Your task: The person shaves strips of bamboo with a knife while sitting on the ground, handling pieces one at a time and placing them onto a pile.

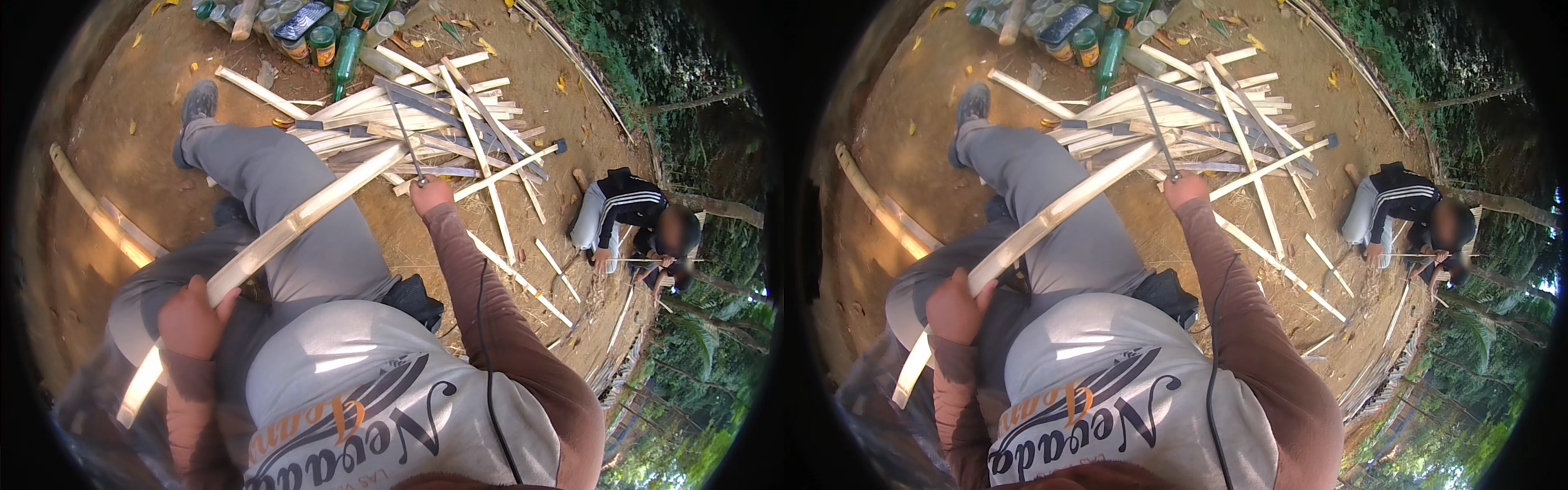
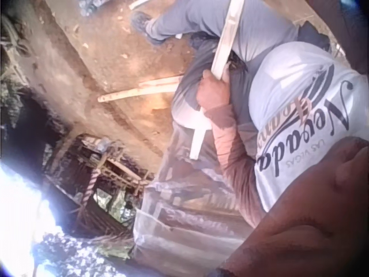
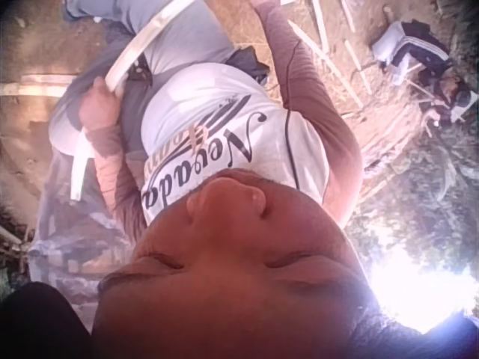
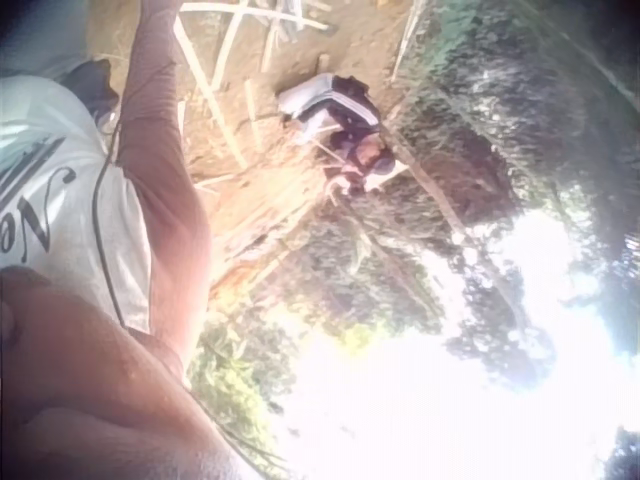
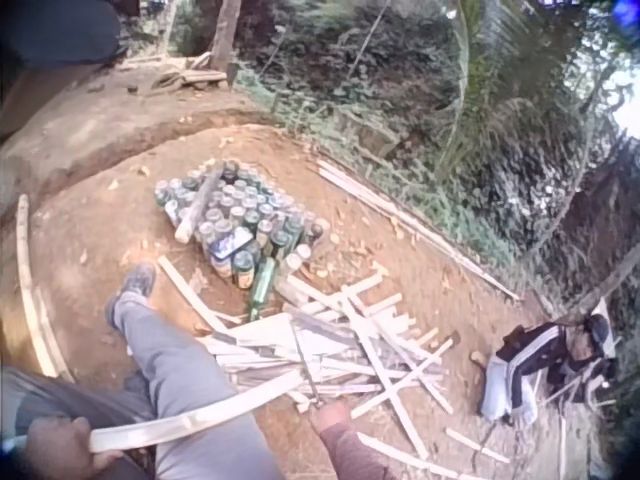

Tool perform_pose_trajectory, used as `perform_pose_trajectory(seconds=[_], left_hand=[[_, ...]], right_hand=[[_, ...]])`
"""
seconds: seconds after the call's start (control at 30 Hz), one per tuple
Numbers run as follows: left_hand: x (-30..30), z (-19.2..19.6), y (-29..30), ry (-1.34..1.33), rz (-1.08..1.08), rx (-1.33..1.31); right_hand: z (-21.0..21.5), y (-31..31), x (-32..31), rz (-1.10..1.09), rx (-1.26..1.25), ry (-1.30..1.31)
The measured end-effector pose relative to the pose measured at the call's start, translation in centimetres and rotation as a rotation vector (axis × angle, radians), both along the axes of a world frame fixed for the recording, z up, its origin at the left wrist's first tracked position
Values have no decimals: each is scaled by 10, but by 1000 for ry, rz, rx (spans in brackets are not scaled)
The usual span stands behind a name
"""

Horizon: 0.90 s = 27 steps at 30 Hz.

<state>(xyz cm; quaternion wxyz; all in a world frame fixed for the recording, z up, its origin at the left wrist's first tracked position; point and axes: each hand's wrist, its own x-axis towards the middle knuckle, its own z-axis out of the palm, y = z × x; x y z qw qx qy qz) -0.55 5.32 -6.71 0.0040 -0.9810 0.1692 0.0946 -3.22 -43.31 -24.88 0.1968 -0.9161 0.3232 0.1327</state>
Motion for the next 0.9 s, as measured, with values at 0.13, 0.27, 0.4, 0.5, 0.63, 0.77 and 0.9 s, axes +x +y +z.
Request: perform_pose_trajectory(seconds=[0.13,0.27,0.4,0.5,0.63,0.77,0.9], left_hand=[[-3,3,3,-14,-32,40],[-1,-2,0,-9,11,-15],[0,2,2,13,1,-1],[0,1,4,13,-2,-22],[-1,5,2,46,27,3],[3,7,0,15,-22,-25],[-4,4,-1,-42,5,-37]], right_hand=[[-4,-11,-6,52,-23,3],[0,1,4,9,-51,-19],[1,-12,2,-74,-4,53],[-38,-44,-15,-49,-39,36],[-1,23,-31,155,148,174],[-97,-49,-83,197,-92,256],[-80,-55,-70,-809,739,-47]])
